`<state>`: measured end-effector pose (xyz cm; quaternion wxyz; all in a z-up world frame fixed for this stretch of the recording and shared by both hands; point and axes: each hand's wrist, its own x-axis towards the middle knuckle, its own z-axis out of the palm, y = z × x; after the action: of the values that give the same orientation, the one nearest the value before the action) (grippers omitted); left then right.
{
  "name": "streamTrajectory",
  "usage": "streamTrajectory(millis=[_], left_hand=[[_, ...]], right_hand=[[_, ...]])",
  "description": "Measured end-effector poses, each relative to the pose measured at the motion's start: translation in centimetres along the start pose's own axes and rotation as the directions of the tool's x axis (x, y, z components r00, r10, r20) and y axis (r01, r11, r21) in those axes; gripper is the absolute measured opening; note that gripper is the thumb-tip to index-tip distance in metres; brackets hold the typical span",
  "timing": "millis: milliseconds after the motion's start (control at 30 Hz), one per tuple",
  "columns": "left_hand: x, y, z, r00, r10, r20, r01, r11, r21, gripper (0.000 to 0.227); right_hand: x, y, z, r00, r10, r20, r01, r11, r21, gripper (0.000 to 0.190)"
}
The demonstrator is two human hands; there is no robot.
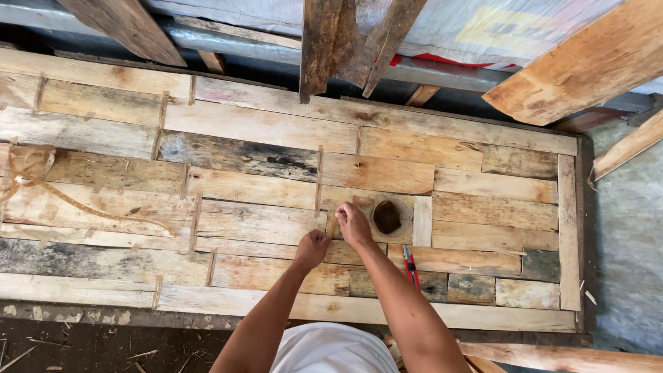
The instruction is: The person is seen applying small pieces of wood veneer to a larger wooden surface, carefully measuring and cutting them to fit.
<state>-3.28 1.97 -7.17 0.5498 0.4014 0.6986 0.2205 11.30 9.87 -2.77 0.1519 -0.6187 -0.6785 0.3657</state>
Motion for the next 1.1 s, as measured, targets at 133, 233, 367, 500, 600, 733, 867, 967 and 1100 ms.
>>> streamTrajectory(millis=[133, 233, 367, 500, 600, 733, 867, 967, 1100], left_hand=[[0.6, -0.5, 0.1, 1.0, -0.014, 0.003, 0.014, 1.0, -0.017, 0.031], [0.7, -0.4, 0.1, 0.999, -0.041, 0.005, 0.041, 0.999, 0.005, 0.031], [0.9, -0.7, 0.3, 1.0, -0.02, -0.01, 0.02, 0.999, 0.046, 0.03], [0.8, -0.4, 0.3, 0.998, -0.07, 0.006, 0.07, 0.995, 0.066, 0.031], [0.9, -0.7, 0.4, 0.999, -0.052, 0.001, 0.052, 0.996, 0.07, 0.03], [0.8, -0.6, 0.3, 0.999, -0.047, 0.0, 0.047, 0.997, 0.067, 0.03], [0.4, 0.0, -0.1, 0.999, -0.044, 0.026, 0.042, 0.995, 0.089, 0.032], [-0.1, 1.0, -0.6, 0.999, -0.028, 0.034, 0.026, 0.999, 0.037, 0.028], [-0.5, 1.4, -0.8, 0.999, -0.007, 0.036, 0.007, 1.0, 0.004, 0.025]], right_hand=[[-0.3, -0.1, -0.1, 1.0, -0.008, 0.013, 0.009, 1.0, -0.018, 0.012], [-0.6, -0.4, -0.3, 0.995, -0.1, -0.025, 0.098, 0.992, -0.085, 0.013], [-0.7, -0.1, 0.1, 0.992, -0.128, -0.02, 0.123, 0.977, -0.177, 0.014], [-0.4, 1.1, 1.0, 0.984, -0.179, 0.005, 0.174, 0.95, -0.259, 0.014], [-0.1, 1.6, 1.2, 0.992, -0.114, 0.049, 0.123, 0.964, -0.235, 0.013], [-0.5, 0.8, 0.6, 0.986, -0.166, 0.035, 0.169, 0.954, -0.247, 0.012], [-0.3, 0.3, 0.1, 0.984, -0.173, 0.04, 0.177, 0.94, -0.291, 0.012], [0.3, 0.8, -0.2, 0.991, -0.11, 0.08, 0.127, 0.963, -0.24, 0.012], [0.4, 1.6, 0.3, 0.991, -0.087, 0.101, 0.106, 0.975, -0.195, 0.012]])
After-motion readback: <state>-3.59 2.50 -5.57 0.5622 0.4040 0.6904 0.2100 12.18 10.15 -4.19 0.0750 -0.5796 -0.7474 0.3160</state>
